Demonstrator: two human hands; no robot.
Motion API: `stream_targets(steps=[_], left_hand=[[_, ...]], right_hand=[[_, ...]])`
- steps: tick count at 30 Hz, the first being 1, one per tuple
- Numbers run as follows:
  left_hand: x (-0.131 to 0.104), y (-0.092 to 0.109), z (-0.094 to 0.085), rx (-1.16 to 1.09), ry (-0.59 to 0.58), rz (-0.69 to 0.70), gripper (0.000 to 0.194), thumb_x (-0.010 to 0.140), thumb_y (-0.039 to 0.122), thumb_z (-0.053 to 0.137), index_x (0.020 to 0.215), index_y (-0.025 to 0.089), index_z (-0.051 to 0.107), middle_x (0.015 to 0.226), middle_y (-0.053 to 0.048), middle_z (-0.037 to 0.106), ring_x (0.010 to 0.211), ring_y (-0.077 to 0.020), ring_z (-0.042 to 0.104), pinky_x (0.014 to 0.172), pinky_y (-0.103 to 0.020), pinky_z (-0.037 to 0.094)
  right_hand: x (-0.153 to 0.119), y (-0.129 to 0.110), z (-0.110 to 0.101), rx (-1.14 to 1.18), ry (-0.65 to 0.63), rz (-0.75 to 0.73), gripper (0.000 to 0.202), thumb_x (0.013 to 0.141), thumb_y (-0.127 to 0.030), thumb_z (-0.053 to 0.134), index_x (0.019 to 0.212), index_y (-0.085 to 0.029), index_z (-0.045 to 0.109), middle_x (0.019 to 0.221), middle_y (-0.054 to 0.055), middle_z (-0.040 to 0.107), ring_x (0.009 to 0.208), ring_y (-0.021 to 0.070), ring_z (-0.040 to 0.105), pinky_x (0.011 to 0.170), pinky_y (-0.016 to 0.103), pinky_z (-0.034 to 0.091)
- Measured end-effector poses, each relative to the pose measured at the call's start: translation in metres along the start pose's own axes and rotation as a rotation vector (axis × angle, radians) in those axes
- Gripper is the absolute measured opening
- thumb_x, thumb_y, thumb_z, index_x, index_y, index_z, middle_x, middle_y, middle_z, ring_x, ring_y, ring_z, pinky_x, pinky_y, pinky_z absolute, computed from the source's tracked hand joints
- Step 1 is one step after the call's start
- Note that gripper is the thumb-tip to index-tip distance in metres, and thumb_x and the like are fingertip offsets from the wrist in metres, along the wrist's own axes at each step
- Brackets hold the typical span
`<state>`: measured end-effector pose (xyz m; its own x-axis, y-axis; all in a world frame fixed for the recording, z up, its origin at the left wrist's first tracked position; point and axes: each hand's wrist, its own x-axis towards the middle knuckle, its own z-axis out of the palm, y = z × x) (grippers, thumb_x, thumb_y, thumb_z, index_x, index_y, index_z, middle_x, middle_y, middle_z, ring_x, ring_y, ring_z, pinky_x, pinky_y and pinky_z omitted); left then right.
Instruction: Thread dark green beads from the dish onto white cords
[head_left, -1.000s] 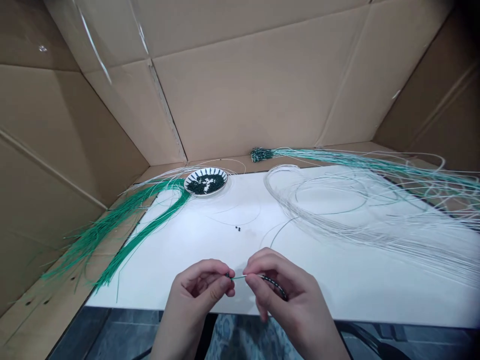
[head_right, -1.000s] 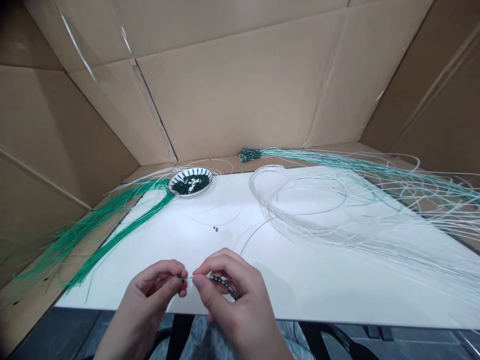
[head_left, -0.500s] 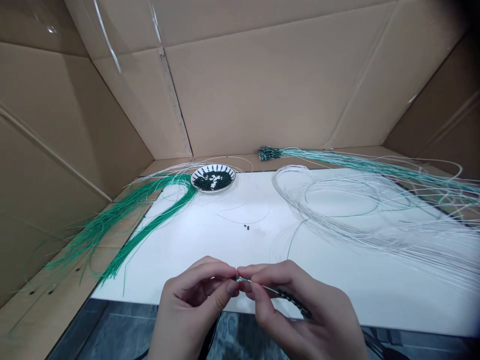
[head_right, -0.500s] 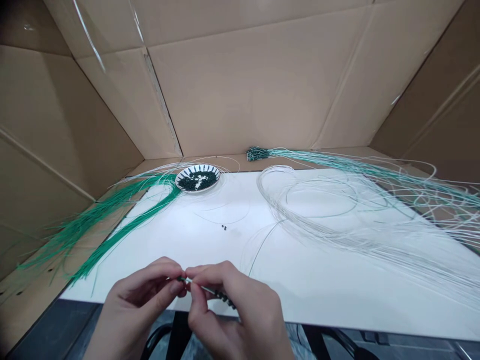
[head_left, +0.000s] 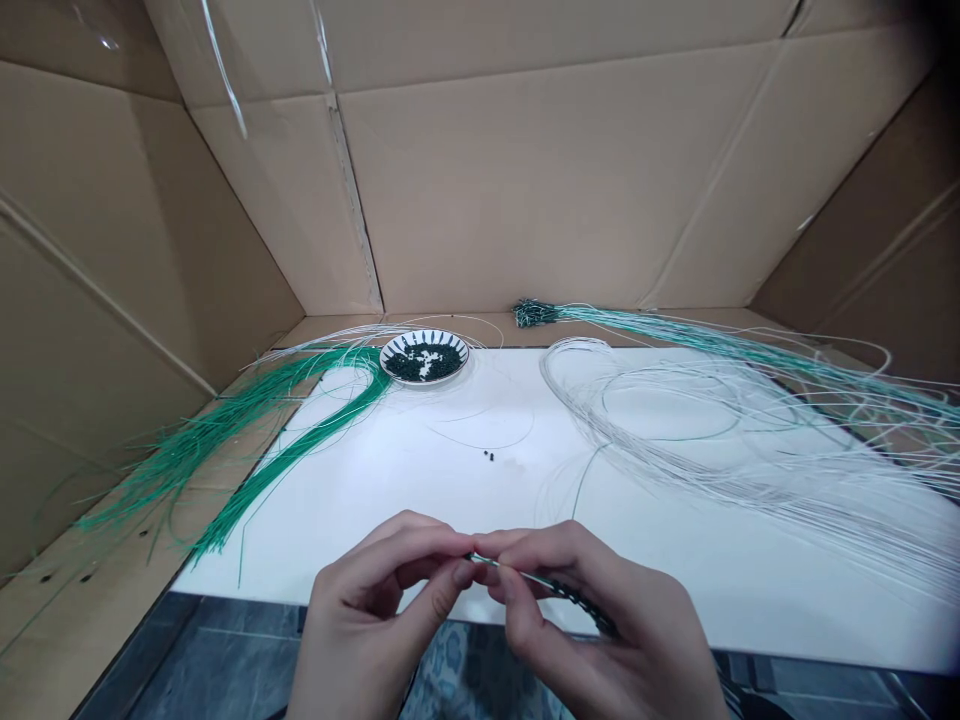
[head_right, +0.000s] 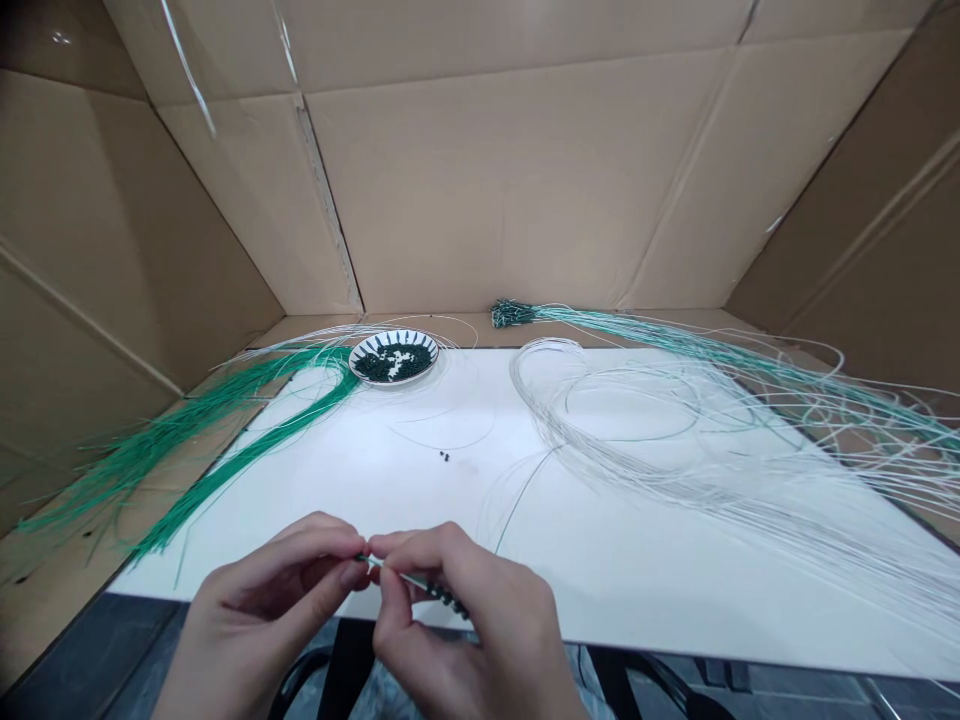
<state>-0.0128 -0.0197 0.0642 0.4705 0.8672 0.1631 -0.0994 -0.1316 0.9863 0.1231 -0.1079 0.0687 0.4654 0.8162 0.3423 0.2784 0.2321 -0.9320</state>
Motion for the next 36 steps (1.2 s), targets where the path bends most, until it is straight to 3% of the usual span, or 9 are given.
stream_targets(steps=[7,12,17,28,36], left_hand=[[-0.002,0.0,0.001,0.18,0.021,0.127,0.021,0.082,0.019,0.079,0.089,0.036,0.088,0.081,-0.005,0.079,0.074,-0.0227,0.073,0.064,-0.026,0.06],[0.001,0.001,-0.001,0.012,-0.024,0.013,0.015,0.076,0.017,0.084,0.08,0.032,0.087,0.077,-0.002,0.076,0.07,-0.0189,0.071,0.063,-0.023,0.06],[0.004,-0.004,-0.004,-0.203,-0.119,-0.157,0.012,0.076,0.017,0.087,0.077,0.029,0.086,0.076,0.0,0.076,0.068,-0.0144,0.071,0.064,-0.018,0.059],[0.003,-0.004,-0.005,-0.247,-0.171,-0.132,0.017,0.079,0.012,0.084,0.078,0.029,0.086,0.077,0.001,0.075,0.072,-0.0129,0.071,0.066,-0.015,0.058],[0.001,0.0,0.0,-0.24,-0.104,-0.153,0.007,0.073,0.021,0.09,0.073,0.026,0.086,0.073,0.0,0.073,0.068,-0.0137,0.069,0.062,-0.017,0.057]], right_hand=[[0.001,0.007,-0.004,-0.053,-0.058,-0.07,0.015,0.088,-0.014,0.069,0.086,-0.028,0.074,0.088,-0.003,0.084,0.076,0.0148,0.079,0.075,0.019,0.061],[0.003,0.008,-0.007,-0.053,-0.088,-0.026,0.01,0.089,-0.02,0.071,0.084,-0.025,0.079,0.077,-0.001,0.082,0.066,0.0161,0.076,0.069,0.02,0.062],[0.003,0.009,-0.01,-0.001,-0.109,0.031,0.009,0.089,-0.026,0.074,0.086,-0.024,0.082,0.082,0.002,0.084,0.068,0.0177,0.077,0.069,0.021,0.063],[0.0,0.006,-0.008,0.029,-0.111,0.04,0.009,0.087,-0.019,0.073,0.085,-0.023,0.081,0.078,-0.001,0.082,0.068,0.0155,0.075,0.067,0.019,0.058],[0.001,0.006,-0.011,-0.006,-0.131,-0.017,0.013,0.087,-0.015,0.073,0.084,-0.023,0.082,0.077,-0.001,0.082,0.067,0.0144,0.076,0.067,0.017,0.057]])
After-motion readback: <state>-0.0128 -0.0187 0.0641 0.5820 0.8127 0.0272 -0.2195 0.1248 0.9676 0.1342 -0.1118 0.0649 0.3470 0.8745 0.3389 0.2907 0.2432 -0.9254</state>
